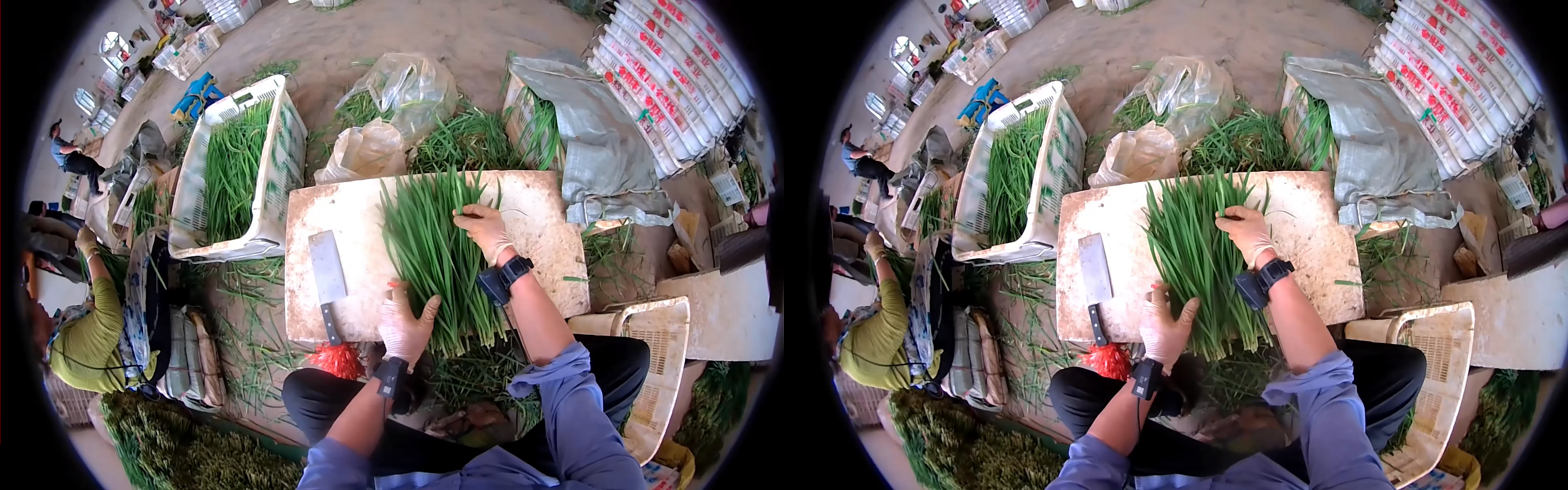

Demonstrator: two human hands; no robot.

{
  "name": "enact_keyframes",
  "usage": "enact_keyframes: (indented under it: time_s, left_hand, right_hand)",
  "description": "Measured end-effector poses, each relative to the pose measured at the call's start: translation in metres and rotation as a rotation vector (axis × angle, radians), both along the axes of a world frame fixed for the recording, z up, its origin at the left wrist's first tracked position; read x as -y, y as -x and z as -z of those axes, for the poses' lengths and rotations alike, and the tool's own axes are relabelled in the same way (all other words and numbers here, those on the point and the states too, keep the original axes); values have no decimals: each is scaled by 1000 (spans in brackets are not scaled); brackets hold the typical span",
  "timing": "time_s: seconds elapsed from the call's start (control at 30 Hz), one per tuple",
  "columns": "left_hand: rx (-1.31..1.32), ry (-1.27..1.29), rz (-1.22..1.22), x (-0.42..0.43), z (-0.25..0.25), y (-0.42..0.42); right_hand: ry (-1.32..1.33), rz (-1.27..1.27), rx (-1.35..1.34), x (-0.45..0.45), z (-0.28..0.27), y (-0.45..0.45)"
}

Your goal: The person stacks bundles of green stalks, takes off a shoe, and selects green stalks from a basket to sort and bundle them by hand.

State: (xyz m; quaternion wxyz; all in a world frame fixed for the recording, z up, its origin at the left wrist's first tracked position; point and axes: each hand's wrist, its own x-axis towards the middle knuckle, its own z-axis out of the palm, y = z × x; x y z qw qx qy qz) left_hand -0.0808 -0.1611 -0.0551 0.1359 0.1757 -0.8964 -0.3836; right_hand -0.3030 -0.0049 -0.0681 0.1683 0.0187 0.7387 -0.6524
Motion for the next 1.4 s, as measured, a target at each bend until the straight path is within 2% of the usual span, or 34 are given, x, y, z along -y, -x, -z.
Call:
enact_keyframes:
  time_s: [0.1, 0.17, 0.2, 0.23, 0.27, 0.3, 0.37, 0.43, 0.63, 0.97, 1.07, 1.13, 1.17, 1.23, 1.27, 1.3, 1.4]
  left_hand:
    - [-114, 125, 65, -11, -20, 7]
    - [-198, 122, 136, -18, -24, 13]
    - [-181, 171, 182, -21, -11, 13]
    - [-220, 202, 291, -21, -24, 18]
    - [-258, 142, 396, -18, -17, 20]
    - [-303, 186, 448, -22, -16, 19]
    - [-301, 219, 525, -25, -16, 19]
    - [-210, 252, 585, -28, -11, 19]
    - [-25, 218, 749, -29, 7, 26]
    - [15, 138, 763, -31, 9, 30]
    - [-93, 169, 728, -34, 22, 31]
    - [-35, 236, 728, -22, 3, 34]
    - [-13, 230, 767, -25, -8, 34]
    - [-10, 167, 773, -24, -28, 40]
    - [106, 211, 804, -24, -46, 46]
    - [-79, 292, 709, -34, -3, 37]
    - [-73, 320, 691, -34, 9, 40]
  right_hand:
    - [93, 23, 105, -8, -16, -4]
    - [65, -12, 49, -14, -23, -9]
    - [105, 6, 77, -16, -26, -14]
    - [205, -119, -1, -28, -2, -4]
    - [159, -95, 89, -24, -6, -3]
    - [181, -103, 67, -22, -9, -6]
    - [18, -118, 32, -18, -15, -2]
    - [-16, -128, 15, -19, -15, 2]
    - [18, -134, 23, -18, -4, 9]
    - [-142, -104, -89, -24, 43, 35]
    - [-202, -145, -83, -31, 40, 39]
    - [-151, -177, -7, -36, 46, 44]
    - [-86, -86, 40, -25, 21, 27]
    - [69, -100, 26, -21, -13, 1]
    - [128, -105, -4, -26, -6, 4]
    - [-37, -106, -59, -24, -12, 4]
    - [-91, -156, -99, -27, -7, 9]
